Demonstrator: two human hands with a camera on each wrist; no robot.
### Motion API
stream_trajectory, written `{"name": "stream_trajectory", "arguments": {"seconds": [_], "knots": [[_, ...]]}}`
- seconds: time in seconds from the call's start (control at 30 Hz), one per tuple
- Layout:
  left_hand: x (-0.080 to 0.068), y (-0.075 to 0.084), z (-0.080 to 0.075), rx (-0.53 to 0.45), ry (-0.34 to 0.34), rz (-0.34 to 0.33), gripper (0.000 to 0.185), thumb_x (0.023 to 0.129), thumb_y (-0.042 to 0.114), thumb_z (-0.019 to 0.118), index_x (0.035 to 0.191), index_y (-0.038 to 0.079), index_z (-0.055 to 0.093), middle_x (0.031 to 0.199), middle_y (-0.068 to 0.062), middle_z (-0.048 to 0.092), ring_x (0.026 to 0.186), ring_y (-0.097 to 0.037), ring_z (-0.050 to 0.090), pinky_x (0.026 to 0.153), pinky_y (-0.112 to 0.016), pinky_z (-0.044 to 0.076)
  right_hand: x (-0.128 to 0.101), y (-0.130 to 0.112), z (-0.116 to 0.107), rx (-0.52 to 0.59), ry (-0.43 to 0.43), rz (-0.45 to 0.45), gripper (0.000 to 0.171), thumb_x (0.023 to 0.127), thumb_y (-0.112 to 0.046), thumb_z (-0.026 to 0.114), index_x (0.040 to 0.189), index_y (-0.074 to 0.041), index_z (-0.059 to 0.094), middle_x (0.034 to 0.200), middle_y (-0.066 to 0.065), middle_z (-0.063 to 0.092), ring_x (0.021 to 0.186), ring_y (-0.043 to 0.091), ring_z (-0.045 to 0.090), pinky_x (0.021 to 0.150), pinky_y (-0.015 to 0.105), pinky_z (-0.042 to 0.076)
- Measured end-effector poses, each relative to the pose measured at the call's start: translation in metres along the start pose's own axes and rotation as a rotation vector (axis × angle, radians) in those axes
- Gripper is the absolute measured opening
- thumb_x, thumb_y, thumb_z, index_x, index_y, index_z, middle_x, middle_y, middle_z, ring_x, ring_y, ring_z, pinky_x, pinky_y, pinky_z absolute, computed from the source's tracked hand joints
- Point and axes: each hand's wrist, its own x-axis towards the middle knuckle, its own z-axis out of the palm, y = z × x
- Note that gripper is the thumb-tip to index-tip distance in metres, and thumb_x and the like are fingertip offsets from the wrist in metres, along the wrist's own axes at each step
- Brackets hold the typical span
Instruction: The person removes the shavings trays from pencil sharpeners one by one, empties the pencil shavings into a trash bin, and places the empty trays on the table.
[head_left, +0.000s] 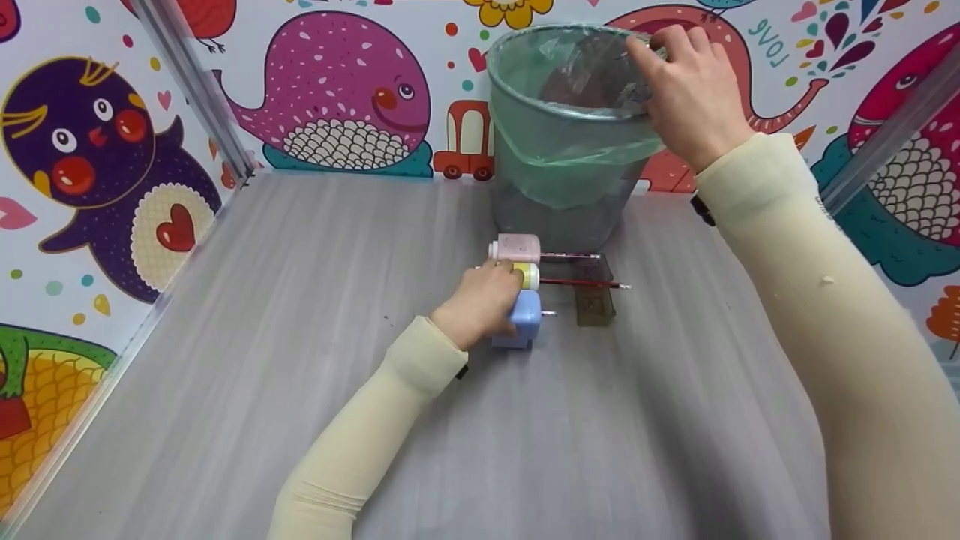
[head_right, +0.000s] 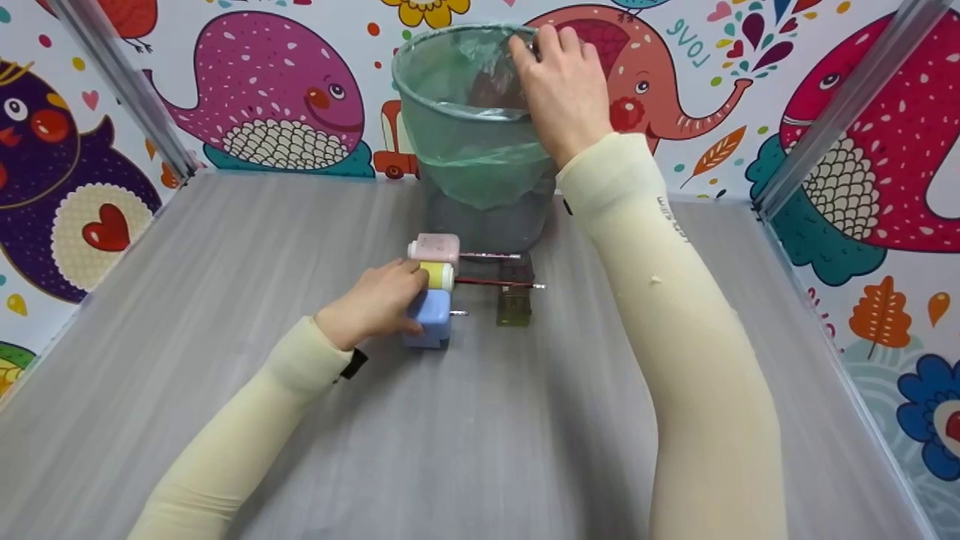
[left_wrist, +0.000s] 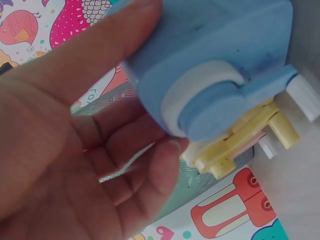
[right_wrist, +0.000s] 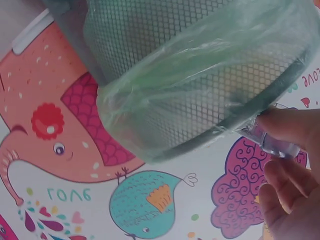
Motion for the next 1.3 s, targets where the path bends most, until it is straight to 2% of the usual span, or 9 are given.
{"name": "stream_trajectory", "arguments": {"seconds": [0.17, 0.3, 0.67, 0.9, 1.13, 1.3], "knots": [[0.000, -0.001, 0.001, -0.001, 0.001, 0.006, 0.070, 0.077, 0.030, 0.088, 0.133, 0.000, 0.058, 0.135, -0.016, 0.061, 0.125, -0.032, 0.058, 0.098, -0.050, 0.053, -0.001, -0.002, -0.002, -0.138, 0.007, -0.099, 0.052, 0.099, 0.002, 0.054, 0.149, -0.011, 0.048, 0.137, 0.028, 0.052, 0.126, 0.045, 0.048, 0.112, 0.057, 0.041], [-0.001, -0.001, 0.001, -0.012, 0.017, 0.010, 0.068, 0.076, 0.028, 0.089, 0.130, -0.001, 0.059, 0.131, -0.017, 0.062, 0.123, -0.033, 0.059, 0.096, -0.051, 0.054, -0.001, -0.002, -0.003, -0.180, -0.008, -0.143, 0.055, 0.096, 0.005, 0.058, 0.148, -0.011, 0.049, 0.137, 0.028, 0.052, 0.125, 0.045, 0.048, 0.111, 0.057, 0.042], [-0.002, 0.001, 0.001, -0.008, 0.005, 0.001, 0.069, 0.078, 0.029, 0.088, 0.133, 0.000, 0.058, 0.135, -0.016, 0.061, 0.125, -0.031, 0.058, 0.098, -0.049, 0.053, -0.004, -0.003, 0.000, -0.222, -0.032, -0.179, 0.059, 0.094, 0.007, 0.058, 0.149, -0.012, 0.047, 0.139, 0.026, 0.050, 0.129, 0.045, 0.047, 0.113, 0.057, 0.038], [-0.001, 0.000, 0.002, -0.012, -0.007, 0.005, 0.068, 0.078, 0.028, 0.087, 0.134, 0.001, 0.058, 0.137, -0.015, 0.060, 0.128, -0.031, 0.056, 0.100, -0.050, 0.052, -0.004, -0.005, -0.004, -0.264, -0.004, -0.199, 0.060, 0.094, 0.007, 0.058, 0.148, -0.015, 0.048, 0.140, 0.025, 0.051, 0.129, 0.044, 0.048, 0.115, 0.053, 0.039], [-0.001, 0.000, 0.001, 0.009, -0.004, 0.017, 0.068, 0.078, 0.028, 0.087, 0.133, 0.001, 0.059, 0.135, -0.016, 0.061, 0.126, -0.031, 0.057, 0.098, -0.049, 0.053, -0.002, -0.007, -0.008, -0.242, -0.059, -0.225, 0.061, 0.090, 0.007, 0.065, 0.146, -0.012, 0.051, 0.138, 0.028, 0.053, 0.128, 0.045, 0.048, 0.114, 0.057, 0.038], [-0.001, 0.000, 0.001, 0.024, 0.019, 0.021, 0.068, 0.077, 0.030, 0.088, 0.131, 0.001, 0.060, 0.132, -0.016, 0.062, 0.124, -0.031, 0.059, 0.096, -0.049, 0.055, -0.002, -0.007, -0.010, -0.247, -0.053, -0.222, 0.058, 0.090, 0.006, 0.065, 0.144, -0.012, 0.053, 0.135, 0.028, 0.055, 0.125, 0.045, 0.048, 0.113, 0.057, 0.040]]}}
